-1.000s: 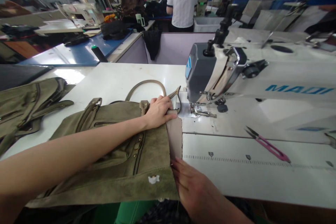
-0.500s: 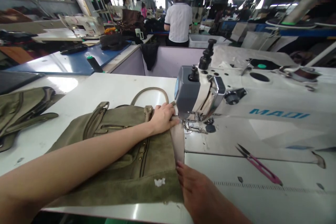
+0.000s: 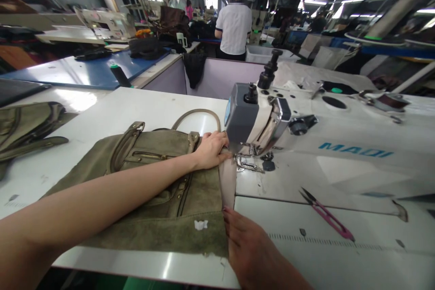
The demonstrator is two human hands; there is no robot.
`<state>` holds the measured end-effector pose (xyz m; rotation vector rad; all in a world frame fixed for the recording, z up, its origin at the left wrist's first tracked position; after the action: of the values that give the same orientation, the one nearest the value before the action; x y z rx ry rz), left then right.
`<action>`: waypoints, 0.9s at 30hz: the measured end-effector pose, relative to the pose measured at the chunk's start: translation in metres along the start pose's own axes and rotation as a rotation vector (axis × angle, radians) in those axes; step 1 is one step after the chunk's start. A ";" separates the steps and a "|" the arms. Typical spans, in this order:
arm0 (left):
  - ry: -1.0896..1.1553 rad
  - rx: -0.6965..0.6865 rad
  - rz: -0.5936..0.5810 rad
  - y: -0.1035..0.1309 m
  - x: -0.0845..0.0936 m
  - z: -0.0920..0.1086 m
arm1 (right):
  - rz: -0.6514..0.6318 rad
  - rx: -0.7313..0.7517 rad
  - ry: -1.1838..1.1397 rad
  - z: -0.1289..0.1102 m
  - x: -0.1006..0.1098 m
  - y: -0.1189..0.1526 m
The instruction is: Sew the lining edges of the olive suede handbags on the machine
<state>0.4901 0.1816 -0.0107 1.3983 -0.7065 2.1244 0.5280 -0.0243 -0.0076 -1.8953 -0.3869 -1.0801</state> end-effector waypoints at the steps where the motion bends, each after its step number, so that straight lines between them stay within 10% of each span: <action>1: 0.000 0.004 0.000 0.000 0.000 0.000 | -0.014 -0.001 -0.008 0.000 0.000 0.000; 21: -0.075 -0.017 -0.049 -0.027 -0.013 -0.019 | -0.066 -0.111 -0.027 0.022 0.006 -0.008; 27: -0.216 -0.124 -0.066 -0.017 0.027 -0.008 | -0.119 -0.311 -0.234 0.031 0.005 -0.001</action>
<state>0.4860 0.2027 0.0144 1.5754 -0.8466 1.8638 0.5472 0.0009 -0.0097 -2.3107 -0.4917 -1.0453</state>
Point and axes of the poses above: each hand's wrist, its own y-axis away from the middle knuckle, its own x-axis out of the back of the hand, z = x × y, the point moved 8 cm from there along -y, towards the middle knuckle, and after that the axes turned 1 degree about y, right-handed, at the moved point
